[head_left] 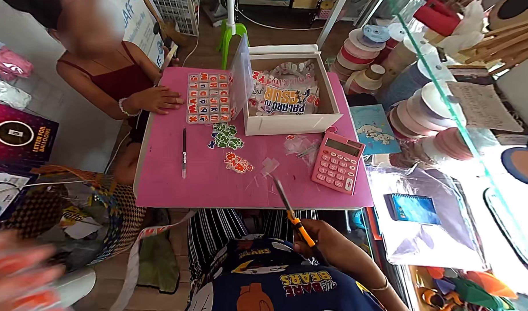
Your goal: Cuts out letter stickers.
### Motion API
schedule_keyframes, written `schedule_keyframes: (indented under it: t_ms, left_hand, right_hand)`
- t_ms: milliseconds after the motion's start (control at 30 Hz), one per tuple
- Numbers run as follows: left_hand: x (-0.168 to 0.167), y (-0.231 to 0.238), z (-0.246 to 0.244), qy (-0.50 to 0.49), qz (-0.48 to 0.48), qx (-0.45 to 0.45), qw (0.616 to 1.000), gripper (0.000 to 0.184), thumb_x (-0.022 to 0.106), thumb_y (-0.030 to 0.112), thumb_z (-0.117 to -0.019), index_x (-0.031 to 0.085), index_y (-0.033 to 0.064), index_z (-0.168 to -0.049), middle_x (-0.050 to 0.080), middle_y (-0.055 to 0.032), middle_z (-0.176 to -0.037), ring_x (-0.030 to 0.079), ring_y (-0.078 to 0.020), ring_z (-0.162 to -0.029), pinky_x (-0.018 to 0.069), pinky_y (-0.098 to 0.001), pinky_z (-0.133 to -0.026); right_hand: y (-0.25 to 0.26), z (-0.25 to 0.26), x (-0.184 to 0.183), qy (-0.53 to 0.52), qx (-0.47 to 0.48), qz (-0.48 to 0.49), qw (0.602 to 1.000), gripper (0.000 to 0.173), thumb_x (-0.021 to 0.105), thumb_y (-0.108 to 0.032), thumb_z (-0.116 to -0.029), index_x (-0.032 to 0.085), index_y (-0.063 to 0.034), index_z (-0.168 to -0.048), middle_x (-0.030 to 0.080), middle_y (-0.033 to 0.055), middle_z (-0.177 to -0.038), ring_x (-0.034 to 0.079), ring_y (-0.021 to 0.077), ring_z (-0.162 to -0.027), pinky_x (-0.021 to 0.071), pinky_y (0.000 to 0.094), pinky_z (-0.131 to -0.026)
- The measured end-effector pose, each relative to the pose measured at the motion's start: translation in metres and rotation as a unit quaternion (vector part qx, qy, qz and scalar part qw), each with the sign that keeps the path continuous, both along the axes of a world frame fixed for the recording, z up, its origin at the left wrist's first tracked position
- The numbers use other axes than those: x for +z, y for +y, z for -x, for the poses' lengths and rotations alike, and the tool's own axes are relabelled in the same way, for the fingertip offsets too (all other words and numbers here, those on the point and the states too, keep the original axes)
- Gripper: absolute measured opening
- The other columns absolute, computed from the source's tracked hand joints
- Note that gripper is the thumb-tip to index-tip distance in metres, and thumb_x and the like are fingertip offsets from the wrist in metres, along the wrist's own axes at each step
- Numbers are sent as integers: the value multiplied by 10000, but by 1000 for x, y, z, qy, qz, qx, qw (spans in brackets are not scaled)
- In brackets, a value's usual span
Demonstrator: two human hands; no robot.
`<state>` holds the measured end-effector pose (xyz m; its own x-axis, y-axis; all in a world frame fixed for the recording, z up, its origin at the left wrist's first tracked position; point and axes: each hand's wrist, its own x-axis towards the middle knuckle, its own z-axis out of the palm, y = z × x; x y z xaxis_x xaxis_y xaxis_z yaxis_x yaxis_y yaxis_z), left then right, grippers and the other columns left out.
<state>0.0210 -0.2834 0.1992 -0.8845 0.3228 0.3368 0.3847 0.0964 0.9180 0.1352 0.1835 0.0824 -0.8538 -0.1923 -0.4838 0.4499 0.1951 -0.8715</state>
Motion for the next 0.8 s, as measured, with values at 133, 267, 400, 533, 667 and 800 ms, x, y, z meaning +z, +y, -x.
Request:
schedule_keyframes:
  t_ms: [133,267,400,533,667,800]
  left_hand:
    - [-39,129,44,-31,59,-120,990,231,692,249,-972,721,175,-1189,708,53,-1169,683,-40,-952,591,-208,-795]
    - [-78,199,70,-148,134,-210,957,278,633,109,-961,693,94,-1232,675,4,-1215,650,-21,-893,553,-187,-756]
    - [-84,224,76,-200,152,-252,935,288,639,84,-964,681,100,-1249,670,12,-1197,623,8,-826,523,-149,-714]
    - [-84,231,76,-209,167,-286,920,288,638,68,-958,682,103,-1241,658,21,-1203,606,23,-816,510,-138,-707]
    - [-85,226,75,-212,177,-306,911,291,632,75,-960,685,120,-1243,650,15,-1215,594,27,-791,501,-133,-674]
    - [-84,224,73,-217,173,-318,907,291,624,71,-962,683,120,-1242,650,25,-1182,569,35,-750,476,-126,-635]
  right_hand:
    - [-3,17,-13,-50,112,28,992,342,734,-421,-911,617,-109,-984,576,-92,-730,541,-13,-622,467,178,-589]
    - [0,18,-17,-51,107,15,993,320,730,-411,-918,633,-109,-957,584,-84,-710,548,0,-605,467,190,-575]
    - [2,10,-14,-60,61,-13,996,324,747,-416,-906,649,-107,-905,575,-82,-676,544,5,-586,465,198,-571]
    - [-2,3,-14,-68,32,-24,997,327,774,-403,-894,635,-110,-853,538,-91,-637,501,-10,-550,423,180,-538]
    - [-8,4,-16,-65,25,-26,997,329,790,-394,-880,625,-120,-802,516,-94,-607,476,-14,-523,392,173,-510]
    - [-10,5,-17,-60,23,-28,998,322,795,-388,-872,625,-130,-781,506,-105,-593,460,-26,-515,375,166,-503]
